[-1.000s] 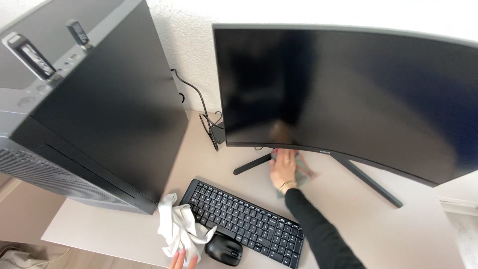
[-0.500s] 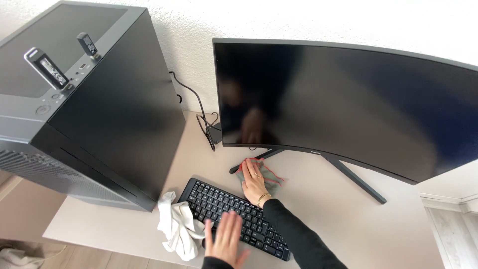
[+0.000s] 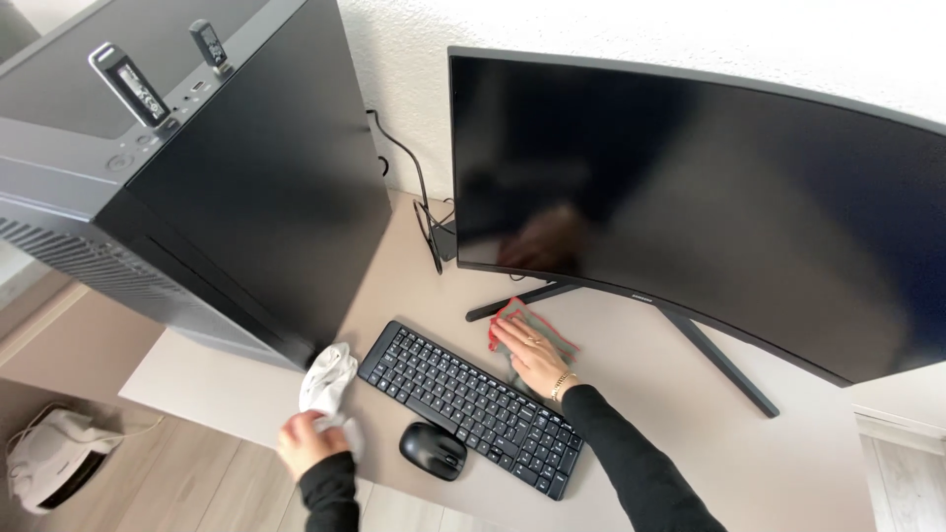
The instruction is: The person wipes a curved computer monitor with a cloth, then cleans the desk surface around the keyboard and mouse. They move the keyboard and mouse aside to wipe the desk underneath, then return the items to their original positions.
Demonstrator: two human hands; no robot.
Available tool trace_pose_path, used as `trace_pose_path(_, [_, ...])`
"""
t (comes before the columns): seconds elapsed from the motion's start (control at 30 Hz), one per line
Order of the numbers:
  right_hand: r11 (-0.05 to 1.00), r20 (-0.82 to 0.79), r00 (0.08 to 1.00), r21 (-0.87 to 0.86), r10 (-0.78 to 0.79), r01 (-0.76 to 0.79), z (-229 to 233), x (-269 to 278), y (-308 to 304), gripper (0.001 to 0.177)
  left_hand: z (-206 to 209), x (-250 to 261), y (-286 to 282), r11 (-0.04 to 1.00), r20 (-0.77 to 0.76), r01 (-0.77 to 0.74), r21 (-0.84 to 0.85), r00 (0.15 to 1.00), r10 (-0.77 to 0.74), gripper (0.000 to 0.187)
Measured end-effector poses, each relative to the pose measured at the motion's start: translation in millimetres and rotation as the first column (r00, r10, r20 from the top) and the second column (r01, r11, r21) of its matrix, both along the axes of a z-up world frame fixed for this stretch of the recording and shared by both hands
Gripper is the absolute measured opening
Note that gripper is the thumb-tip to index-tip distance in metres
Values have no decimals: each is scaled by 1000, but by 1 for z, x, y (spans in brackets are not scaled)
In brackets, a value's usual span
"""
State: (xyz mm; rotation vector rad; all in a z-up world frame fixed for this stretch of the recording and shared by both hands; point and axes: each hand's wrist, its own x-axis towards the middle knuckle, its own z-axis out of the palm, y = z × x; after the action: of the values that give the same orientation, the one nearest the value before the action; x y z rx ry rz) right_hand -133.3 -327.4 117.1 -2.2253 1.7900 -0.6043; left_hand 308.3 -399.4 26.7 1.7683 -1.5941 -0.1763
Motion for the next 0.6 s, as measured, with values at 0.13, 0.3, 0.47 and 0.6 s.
trace_pose_path(0.13, [998, 25, 998, 2, -61, 61, -6, -14, 17, 67, 77, 24, 52, 950, -145, -92, 298, 979, 140, 32])
trace_pose_path(0.3, [989, 15, 992, 72, -129, 127, 3, -27, 37, 70, -90, -92, 167, 833, -614, 347, 431, 789, -11, 36])
trace_pose_path(0.47, [969, 11, 979, 143, -203, 199, 3, -38, 58, 71, 71, -204, 258, 410, 51, 836, 363, 422, -905, 83])
trace_pose_path(0.6, [980, 23, 980, 31, -197, 197, 16, -39, 68, 76, 101, -285, 243, 477, 409, 796, 371, 321, -854, 113])
